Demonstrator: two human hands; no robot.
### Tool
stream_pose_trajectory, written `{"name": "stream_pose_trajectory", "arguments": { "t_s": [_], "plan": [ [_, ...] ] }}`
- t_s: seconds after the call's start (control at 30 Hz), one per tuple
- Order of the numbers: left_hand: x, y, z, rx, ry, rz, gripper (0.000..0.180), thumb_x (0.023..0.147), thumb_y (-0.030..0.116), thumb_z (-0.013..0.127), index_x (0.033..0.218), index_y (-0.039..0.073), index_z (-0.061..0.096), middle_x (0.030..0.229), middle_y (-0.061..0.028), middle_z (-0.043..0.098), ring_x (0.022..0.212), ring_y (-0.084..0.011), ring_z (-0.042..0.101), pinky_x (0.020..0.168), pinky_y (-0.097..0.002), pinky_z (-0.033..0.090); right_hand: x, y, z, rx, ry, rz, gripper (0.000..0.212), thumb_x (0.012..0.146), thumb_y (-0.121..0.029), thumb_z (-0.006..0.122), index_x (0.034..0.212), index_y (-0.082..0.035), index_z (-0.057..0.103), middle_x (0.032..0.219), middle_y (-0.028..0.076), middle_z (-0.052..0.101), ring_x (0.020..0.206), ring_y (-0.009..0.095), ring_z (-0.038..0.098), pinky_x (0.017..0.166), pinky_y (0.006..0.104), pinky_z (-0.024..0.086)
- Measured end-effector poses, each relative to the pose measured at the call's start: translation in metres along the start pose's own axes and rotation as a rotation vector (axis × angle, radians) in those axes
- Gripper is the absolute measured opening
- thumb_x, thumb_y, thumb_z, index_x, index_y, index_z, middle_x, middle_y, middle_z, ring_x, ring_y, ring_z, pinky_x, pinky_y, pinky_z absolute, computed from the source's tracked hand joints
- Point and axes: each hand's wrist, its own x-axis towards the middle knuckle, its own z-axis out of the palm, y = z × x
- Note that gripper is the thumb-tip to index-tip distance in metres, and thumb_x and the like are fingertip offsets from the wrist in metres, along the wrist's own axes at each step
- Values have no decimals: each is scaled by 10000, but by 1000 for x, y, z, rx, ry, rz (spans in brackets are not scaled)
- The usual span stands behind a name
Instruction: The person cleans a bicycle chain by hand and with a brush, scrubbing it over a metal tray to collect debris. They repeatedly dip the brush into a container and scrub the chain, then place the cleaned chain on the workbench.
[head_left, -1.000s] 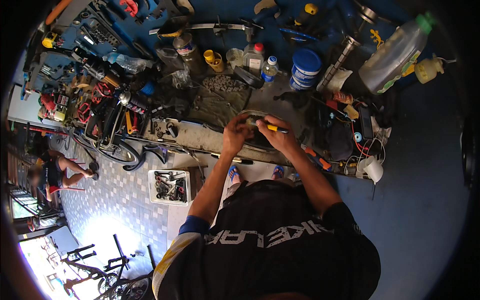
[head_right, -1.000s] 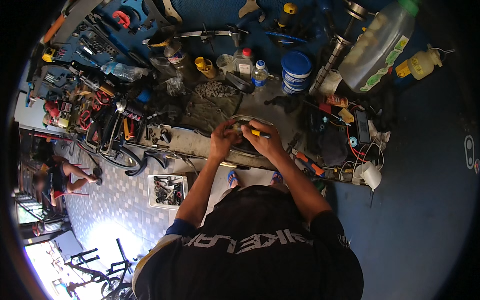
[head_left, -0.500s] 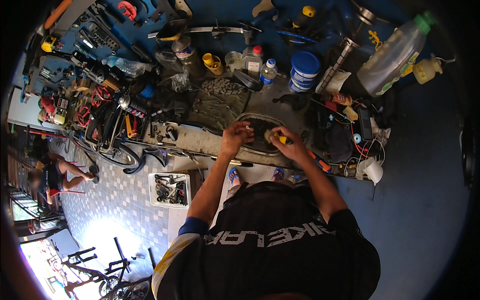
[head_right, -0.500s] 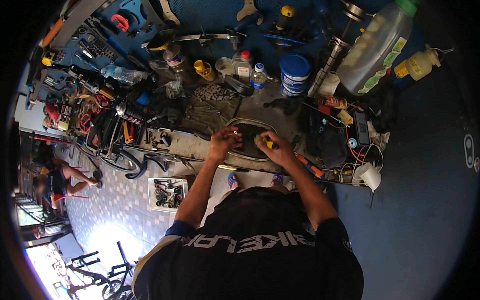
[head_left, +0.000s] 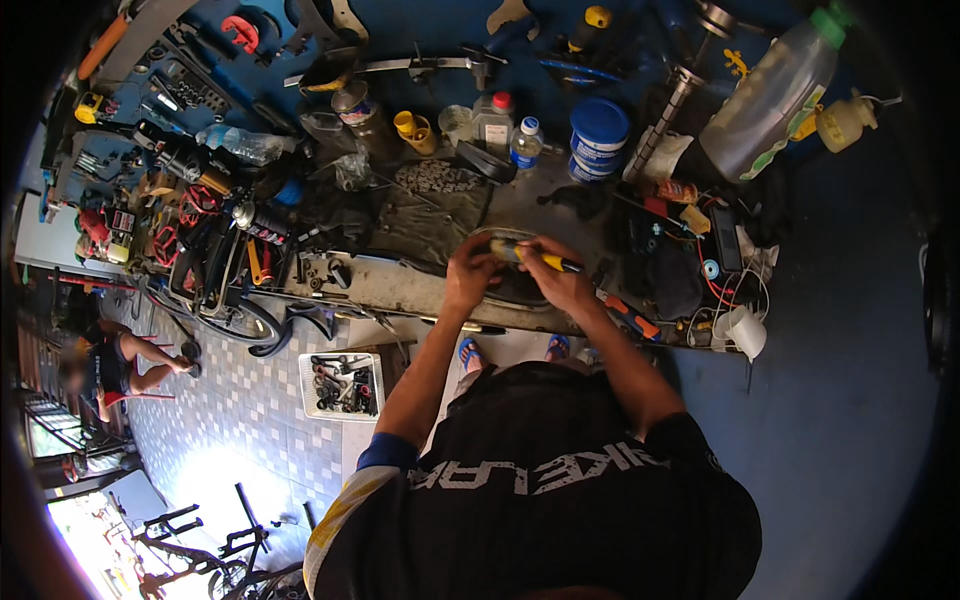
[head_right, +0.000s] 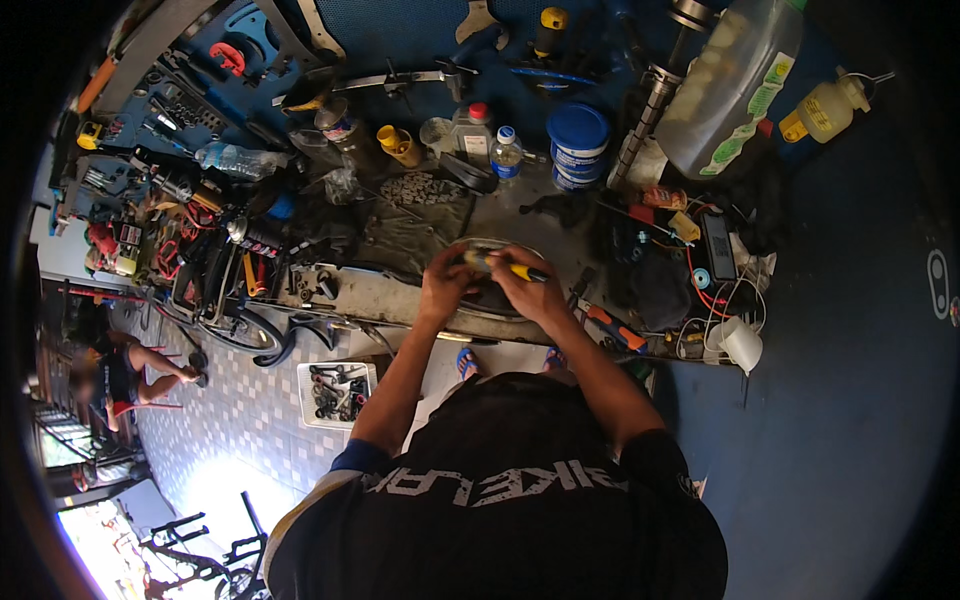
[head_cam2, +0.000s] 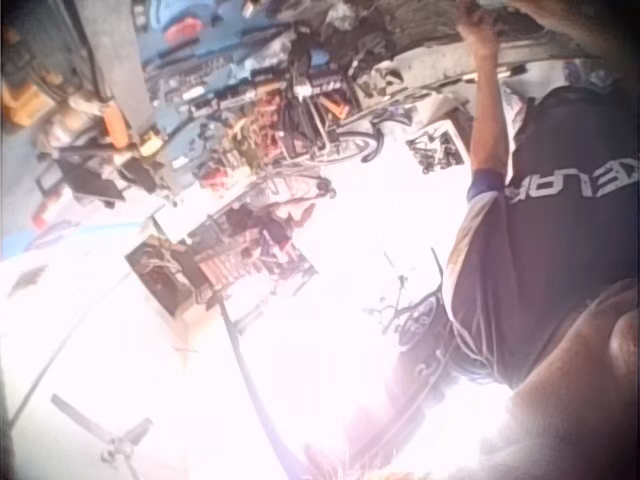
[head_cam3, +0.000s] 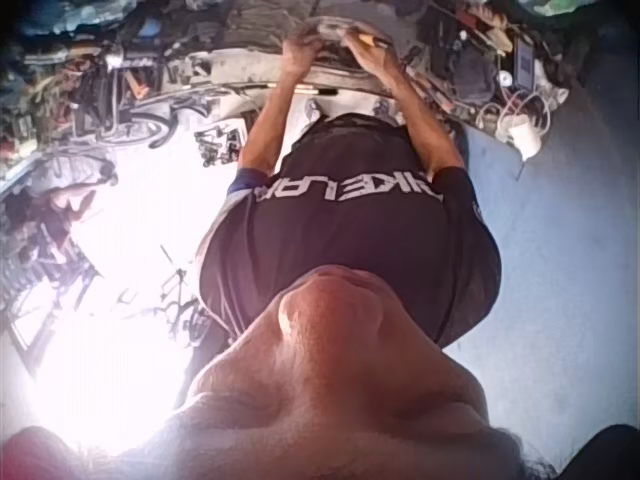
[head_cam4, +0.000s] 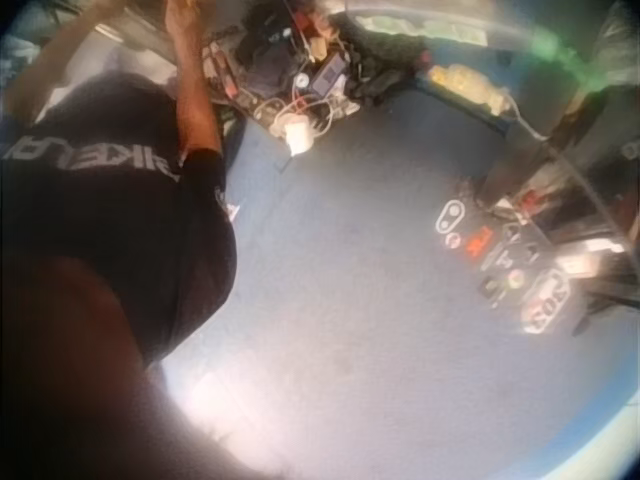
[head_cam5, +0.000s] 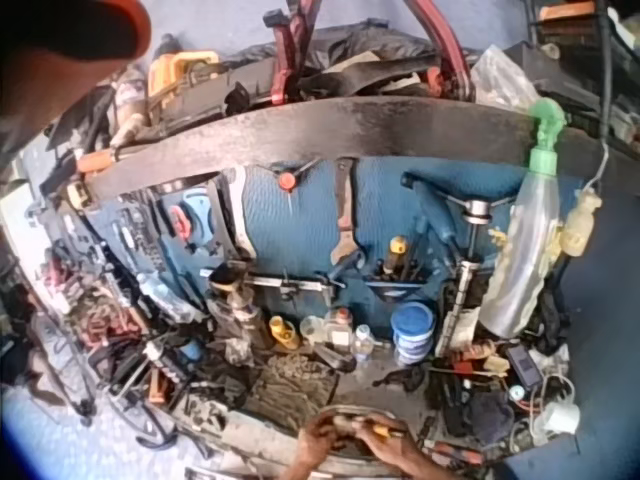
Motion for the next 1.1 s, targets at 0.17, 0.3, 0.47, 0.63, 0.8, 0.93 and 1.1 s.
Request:
{"name": "stream_pose_trajectory", "arguments": {
  "t_s": [0.17, 0.3, 0.47, 0.63, 0.8, 0.93, 1.1],
  "plan": [
    [0, -1, 0, 74, 62, 99, 435, 943, -28, 564, 1377, -25, 579, 1031, -186, 767, 884, -177, 755, 713, -320, 641, -1, -1, -1, -359, 41, -195, 198, 1017, -181, 680, 1098, -1, 695, 983, 64, 738, 910, 112, 700, 775, 268, 533],
    [0, 1, 0, 106, 94, 79, 400, 950, -23, 579, 1349, -46, 596, 1053, -164, 751, 895, -160, 730, 714, -304, 627, -7, -24, 8, -170, 23, -107, 163, 1004, -154, 681, 1057, 0, 692, 988, 64, 739, 897, 102, 671, 789, 257, 524],
    [0, 5, 1, 147, 132, 64, 380, 944, -25, 569, 1318, -54, 628, 1031, -141, 760, 851, -150, 726, 695, -293, 613, -3, -5, 5, -271, 36, -171, 183, 984, -190, 700, 1073, -30, 695, 952, 74, 739, 881, 125, 682, 780, 278, 527],
    [1, 1, 4, 36, 178, 77, 354, 946, -13, 566, 1280, -71, 668, 973, -115, 756, 788, -146, 710, 682, -284, 594, -11, -24, 5, -394, 9, -144, 189, 910, -181, 761, 1045, -58, 712, 976, 111, 754, 908, 282, 740, 808, 340, 563],
    [0, 5, 3, -27, 172, -18, 311, 941, 14, 601, 1220, -82, 699, 992, -117, 763, 834, -160, 725, 712, -283, 602, -18, -30, 6, -506, 5, -460, 222, 856, -206, 808, 1032, -93, 734, 934, 93, 734, 855, 314, 700, 758, 391, 562],
    [7, -2, -5, -146, 144, -76, 296, 945, 18, 606, 1205, -83, 704, 993, -119, 769, 853, -178, 732, 748, -292, 609, -21, -26, 1, -682, -4, -535, 269, 827, -199, 831, 1077, -125, 767, 928, 70, 725, 859, 290, 680, 737, 407, 558],
    [11, -4, -7, -73, 156, -90, 292, 965, 87, 628, 1211, -36, 725, 1049, -128, 763, 845, -208, 736, 730, -322, 577, -14, -9, -4, -572, -15, -489, 289, 833, -196, 835, 1104, -112, 779, 918, 84, 748, 823, 287, 703, 742, 389, 560]
  ]
}}
